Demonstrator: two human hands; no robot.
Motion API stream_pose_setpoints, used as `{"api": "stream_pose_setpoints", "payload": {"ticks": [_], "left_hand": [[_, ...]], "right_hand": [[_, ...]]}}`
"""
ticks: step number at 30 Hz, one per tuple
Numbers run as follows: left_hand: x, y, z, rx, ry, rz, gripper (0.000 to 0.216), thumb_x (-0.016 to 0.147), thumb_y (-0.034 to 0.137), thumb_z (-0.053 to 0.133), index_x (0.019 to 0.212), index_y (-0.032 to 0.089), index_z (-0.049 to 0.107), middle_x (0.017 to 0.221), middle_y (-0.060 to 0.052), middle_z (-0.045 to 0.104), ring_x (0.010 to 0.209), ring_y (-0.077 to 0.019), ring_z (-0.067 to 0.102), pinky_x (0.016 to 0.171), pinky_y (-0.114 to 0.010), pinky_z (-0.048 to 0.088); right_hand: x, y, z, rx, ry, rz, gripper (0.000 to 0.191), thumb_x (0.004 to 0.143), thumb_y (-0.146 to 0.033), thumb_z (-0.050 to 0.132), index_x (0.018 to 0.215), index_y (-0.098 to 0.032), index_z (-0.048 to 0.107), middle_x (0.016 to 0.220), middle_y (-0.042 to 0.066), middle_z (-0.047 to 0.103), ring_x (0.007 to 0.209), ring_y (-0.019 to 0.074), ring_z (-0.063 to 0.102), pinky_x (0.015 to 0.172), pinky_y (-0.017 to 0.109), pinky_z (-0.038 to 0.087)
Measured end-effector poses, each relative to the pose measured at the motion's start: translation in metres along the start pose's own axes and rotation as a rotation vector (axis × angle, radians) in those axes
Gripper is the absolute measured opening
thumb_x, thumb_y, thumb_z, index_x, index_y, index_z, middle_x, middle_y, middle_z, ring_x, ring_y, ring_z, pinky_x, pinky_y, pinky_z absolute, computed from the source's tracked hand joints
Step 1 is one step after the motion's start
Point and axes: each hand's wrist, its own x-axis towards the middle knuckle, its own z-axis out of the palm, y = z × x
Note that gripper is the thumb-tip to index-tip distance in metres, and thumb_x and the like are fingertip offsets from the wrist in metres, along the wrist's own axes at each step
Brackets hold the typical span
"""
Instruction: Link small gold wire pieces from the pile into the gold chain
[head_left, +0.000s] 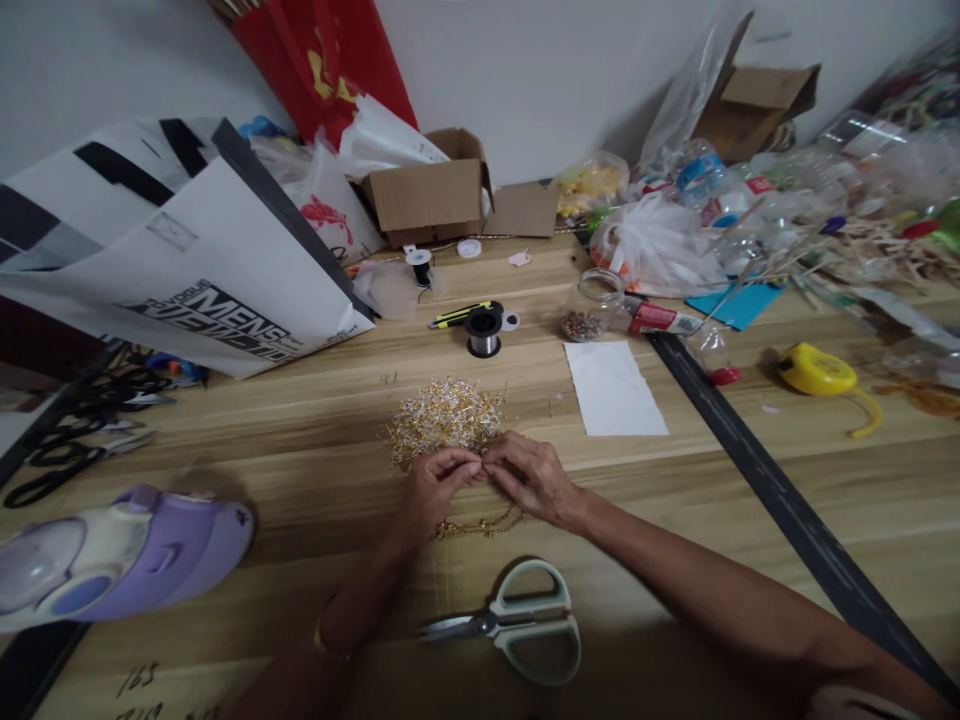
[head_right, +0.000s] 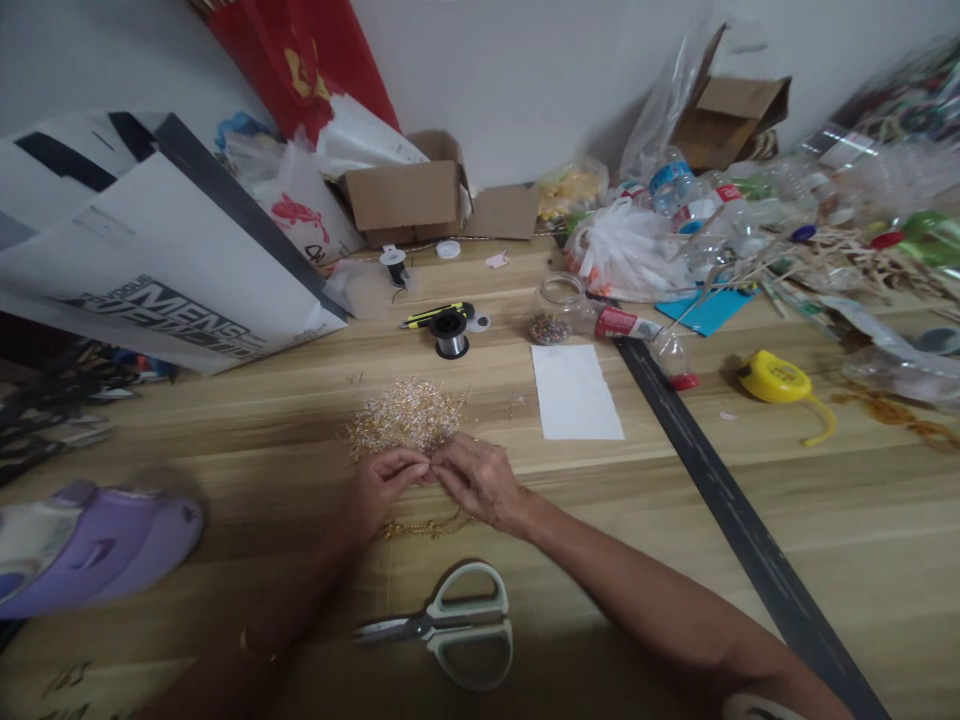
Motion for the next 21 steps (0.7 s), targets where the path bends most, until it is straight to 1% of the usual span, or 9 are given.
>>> {"api": "stream_pose_setpoints", "payload": {"ticks": [4,8,13,21], "left_hand": [[0.0013,0.0007,-0.0006,-0.015,0.004,-0.014,0.023,0.067,0.036,0.072,0.071,0.014,0.067,0.061,-0.002,0.069,0.059,-0.0151,0.064,0.062,-0.027,0.054],[0.0015,0.0001,-0.0013,-0.028,0.001,-0.022,0.023,0.067,0.036,0.072,0.07,0.014,0.066,0.061,-0.002,0.069,0.059,-0.0149,0.064,0.063,-0.026,0.054],[0.0009,-0.0004,-0.001,-0.031,0.005,-0.019,0.024,0.067,0.037,0.072,0.072,0.014,0.067,0.063,-0.003,0.07,0.061,-0.0165,0.066,0.064,-0.028,0.055],[0.0009,0.002,0.0,-0.027,0.008,-0.015,0.022,0.067,0.035,0.071,0.071,0.014,0.066,0.061,-0.003,0.069,0.06,-0.0155,0.065,0.063,-0.027,0.055]], "right_hand": [[0.0003,-0.0007,0.0003,-0.002,0.026,-0.003,0.008,0.092,-0.022,0.05,0.092,-0.019,0.058,0.082,0.006,0.063,0.073,0.0154,0.059,0.066,0.026,0.047],[0.0008,-0.002,-0.001,0.005,0.058,-0.013,0.008,0.092,-0.021,0.049,0.094,-0.019,0.057,0.084,0.007,0.063,0.075,0.016,0.059,0.068,0.027,0.048],[0.0013,-0.0026,-0.0034,0.008,0.023,-0.024,0.012,0.094,-0.02,0.045,0.094,-0.019,0.057,0.085,0.007,0.063,0.078,0.0165,0.059,0.07,0.028,0.048],[-0.0008,-0.0001,-0.0021,-0.007,-0.008,-0.006,0.012,0.093,-0.019,0.045,0.094,-0.019,0.057,0.085,0.007,0.063,0.079,0.0168,0.059,0.07,0.028,0.048]]}}
